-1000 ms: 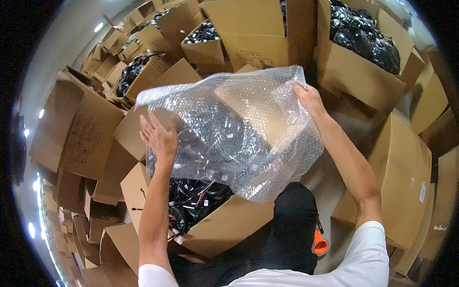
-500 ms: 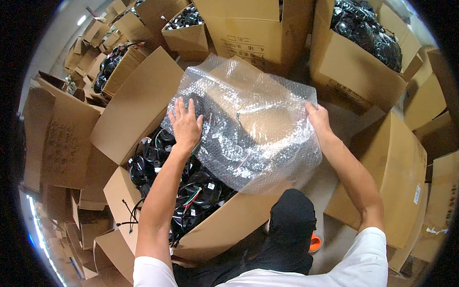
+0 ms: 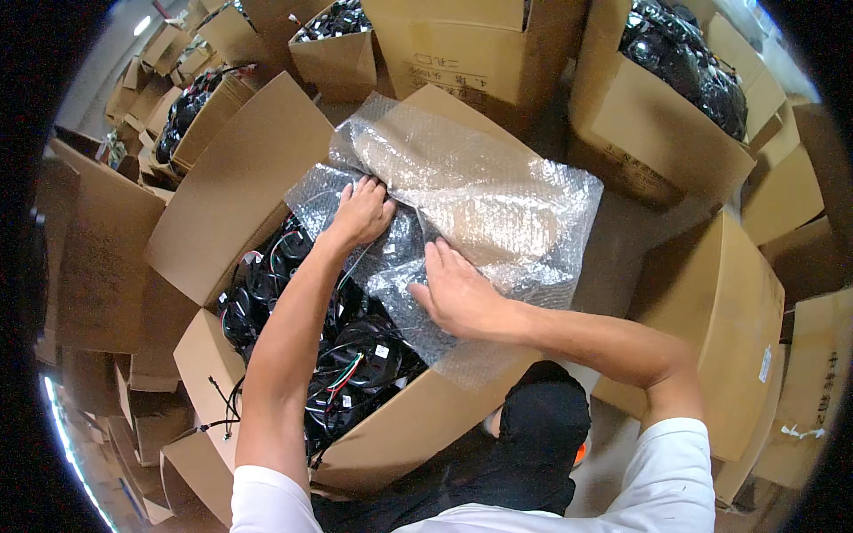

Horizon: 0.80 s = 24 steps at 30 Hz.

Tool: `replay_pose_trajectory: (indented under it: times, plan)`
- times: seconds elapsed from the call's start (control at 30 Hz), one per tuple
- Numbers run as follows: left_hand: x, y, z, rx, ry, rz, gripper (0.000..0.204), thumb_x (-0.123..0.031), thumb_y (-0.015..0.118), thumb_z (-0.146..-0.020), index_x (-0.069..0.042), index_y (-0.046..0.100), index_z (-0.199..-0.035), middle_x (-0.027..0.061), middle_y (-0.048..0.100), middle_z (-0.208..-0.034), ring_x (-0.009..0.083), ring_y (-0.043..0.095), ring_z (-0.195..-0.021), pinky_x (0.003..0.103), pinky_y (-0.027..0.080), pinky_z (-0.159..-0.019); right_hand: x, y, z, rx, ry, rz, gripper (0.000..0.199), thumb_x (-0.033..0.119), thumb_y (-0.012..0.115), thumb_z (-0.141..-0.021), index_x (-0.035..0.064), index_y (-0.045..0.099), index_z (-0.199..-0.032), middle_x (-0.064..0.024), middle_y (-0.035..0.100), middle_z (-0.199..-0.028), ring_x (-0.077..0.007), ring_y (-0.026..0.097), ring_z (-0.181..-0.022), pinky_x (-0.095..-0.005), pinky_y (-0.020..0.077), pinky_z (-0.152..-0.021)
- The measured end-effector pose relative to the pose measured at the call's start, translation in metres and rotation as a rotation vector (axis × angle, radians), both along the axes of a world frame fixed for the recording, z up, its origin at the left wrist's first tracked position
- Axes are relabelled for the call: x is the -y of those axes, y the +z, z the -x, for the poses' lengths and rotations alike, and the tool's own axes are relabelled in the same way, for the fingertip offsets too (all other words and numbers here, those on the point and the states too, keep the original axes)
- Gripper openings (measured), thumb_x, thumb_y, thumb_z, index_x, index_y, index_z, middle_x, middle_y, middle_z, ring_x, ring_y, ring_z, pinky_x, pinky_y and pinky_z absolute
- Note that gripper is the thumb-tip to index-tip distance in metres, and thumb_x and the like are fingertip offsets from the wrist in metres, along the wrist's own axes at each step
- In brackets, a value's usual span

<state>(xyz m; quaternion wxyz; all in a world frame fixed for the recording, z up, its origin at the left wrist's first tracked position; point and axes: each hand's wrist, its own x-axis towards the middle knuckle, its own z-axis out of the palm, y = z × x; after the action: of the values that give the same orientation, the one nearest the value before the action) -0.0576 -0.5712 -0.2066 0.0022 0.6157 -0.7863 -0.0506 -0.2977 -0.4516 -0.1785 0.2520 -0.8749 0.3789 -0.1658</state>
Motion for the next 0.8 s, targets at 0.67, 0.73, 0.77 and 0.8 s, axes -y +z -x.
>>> replay_pose_trajectory:
  times: [0.67,0.73,0.77,0.8]
  plan:
    - [0.006,0.032,0.044,0.285,-0.012,-0.432,0.052,-0.031,0.055,-0.087,-0.008,0.066,-0.133,0.0159,0.058,-0.144,0.0362,0.045,-0.142,0.060,0.007,-0.121,0.018,-0.014,-0.038,0.139,-0.391,-0.904,0.094,0.069,0.047,-0.095,-0.0165,0.048,-0.134,-0.0317,0.060,-0.129,-0.0378,0.059,-0.122,-0.0428,0.0425,-0.106]
    - [0.007,0.033,0.040,0.274,-0.035,-0.434,0.052,-0.032,0.055,-0.086,-0.008,0.068,-0.130,0.0162,0.061,-0.140,0.0359,0.050,-0.138,0.062,0.010,-0.120,0.019,-0.012,-0.039,0.049,-0.396,-0.759,0.093,0.069,0.045,-0.095,-0.0171,0.050,-0.131,-0.0340,0.060,-0.127,-0.0399,0.059,-0.122,-0.0436,0.0428,-0.106]
    - [0.011,0.034,0.039,0.274,-0.041,-0.419,0.052,-0.033,0.056,-0.086,-0.009,0.069,-0.130,0.0154,0.061,-0.139,0.0343,0.052,-0.136,0.063,0.012,-0.119,0.024,-0.010,-0.035,-0.078,-0.405,-0.729,0.093,0.069,0.043,-0.097,-0.0160,0.049,-0.133,-0.0329,0.059,-0.130,-0.0383,0.056,-0.127,-0.0446,0.0411,-0.106]
    - [0.011,0.036,0.039,0.262,-0.032,-0.411,0.052,-0.033,0.057,-0.086,-0.009,0.069,-0.129,0.0146,0.062,-0.139,0.0328,0.054,-0.135,0.064,0.015,-0.118,0.027,-0.005,-0.030,-0.218,-0.398,-0.700,0.092,0.069,0.041,-0.098,-0.0149,0.048,-0.135,-0.0318,0.057,-0.134,-0.0366,0.053,-0.131,-0.0456,0.0395,-0.107]
